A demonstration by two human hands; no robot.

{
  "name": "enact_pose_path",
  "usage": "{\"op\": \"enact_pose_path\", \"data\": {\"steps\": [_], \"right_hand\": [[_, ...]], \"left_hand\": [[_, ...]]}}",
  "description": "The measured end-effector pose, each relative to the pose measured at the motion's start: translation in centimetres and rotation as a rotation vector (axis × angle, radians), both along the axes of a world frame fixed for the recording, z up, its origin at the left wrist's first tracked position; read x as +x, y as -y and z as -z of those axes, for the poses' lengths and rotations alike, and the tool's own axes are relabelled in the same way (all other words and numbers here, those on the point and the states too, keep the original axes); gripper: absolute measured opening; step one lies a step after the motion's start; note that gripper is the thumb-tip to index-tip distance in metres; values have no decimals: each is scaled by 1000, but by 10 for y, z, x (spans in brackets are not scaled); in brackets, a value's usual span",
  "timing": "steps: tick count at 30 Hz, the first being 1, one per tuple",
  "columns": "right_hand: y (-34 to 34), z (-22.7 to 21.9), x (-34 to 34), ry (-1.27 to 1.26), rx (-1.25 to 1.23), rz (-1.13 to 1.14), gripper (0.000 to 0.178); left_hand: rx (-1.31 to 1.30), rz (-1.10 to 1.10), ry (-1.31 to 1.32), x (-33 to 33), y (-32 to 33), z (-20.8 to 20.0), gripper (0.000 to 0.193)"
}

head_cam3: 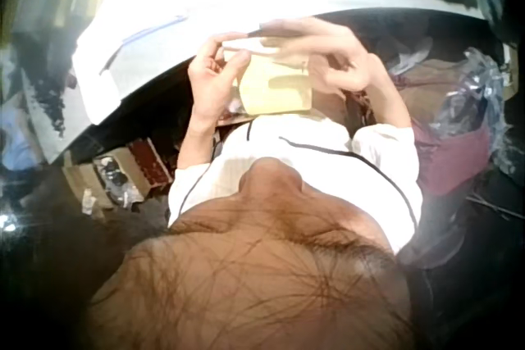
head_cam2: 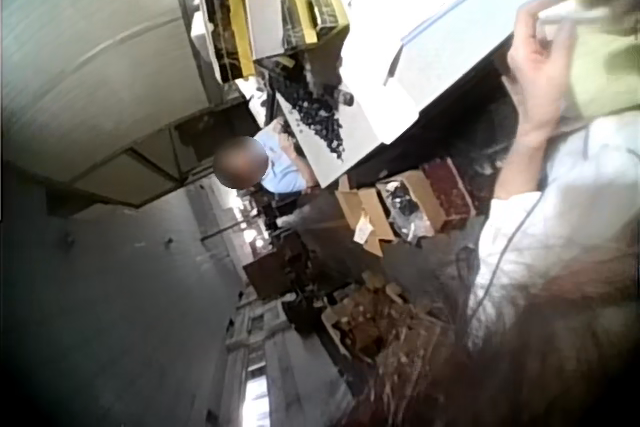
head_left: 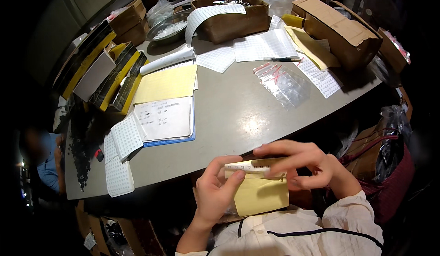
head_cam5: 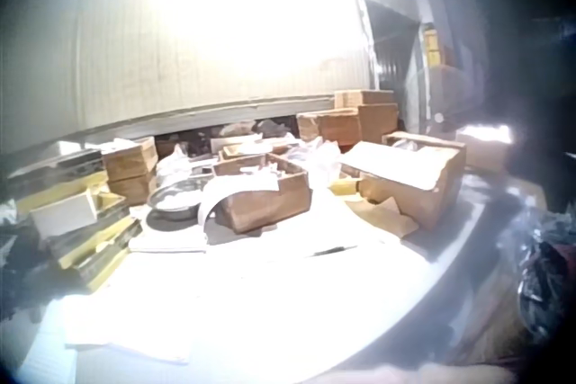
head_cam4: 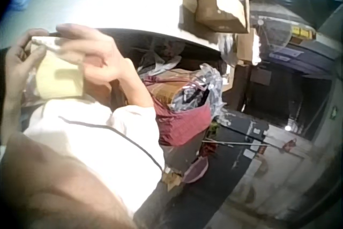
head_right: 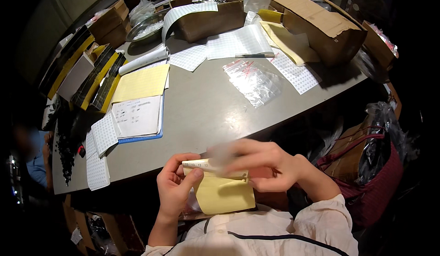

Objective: The person places small items into clear plastic bags and seals them. They then place the sealed bags into a yellow padded envelope. The person repeats this process with multiple items and bags.

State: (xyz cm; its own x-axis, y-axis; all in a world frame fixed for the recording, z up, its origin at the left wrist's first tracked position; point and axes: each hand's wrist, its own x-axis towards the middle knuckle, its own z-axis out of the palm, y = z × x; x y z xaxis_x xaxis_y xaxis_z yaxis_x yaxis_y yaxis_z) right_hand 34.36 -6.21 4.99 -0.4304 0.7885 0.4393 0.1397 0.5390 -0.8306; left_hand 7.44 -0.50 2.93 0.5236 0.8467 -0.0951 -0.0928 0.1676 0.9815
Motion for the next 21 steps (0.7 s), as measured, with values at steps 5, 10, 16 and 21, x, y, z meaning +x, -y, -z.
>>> {"op": "enact_pose_path", "data": {"steps": [5,10,16,21], "right_hand": [[-1,0,-22,317,60,323,30],[-3,16,-22,305,181,360,25],[-7,21,-18,338,36,311,33],[-6,24,-22,307,5,419,27]], "left_hand": [[149,-77,-93,9,6,-1,27],[171,-61,-21,10,-1,4,18],[152,-39,-36,13,-12,-2,10],[254,-155,-108,9,-16,8,13]]}}
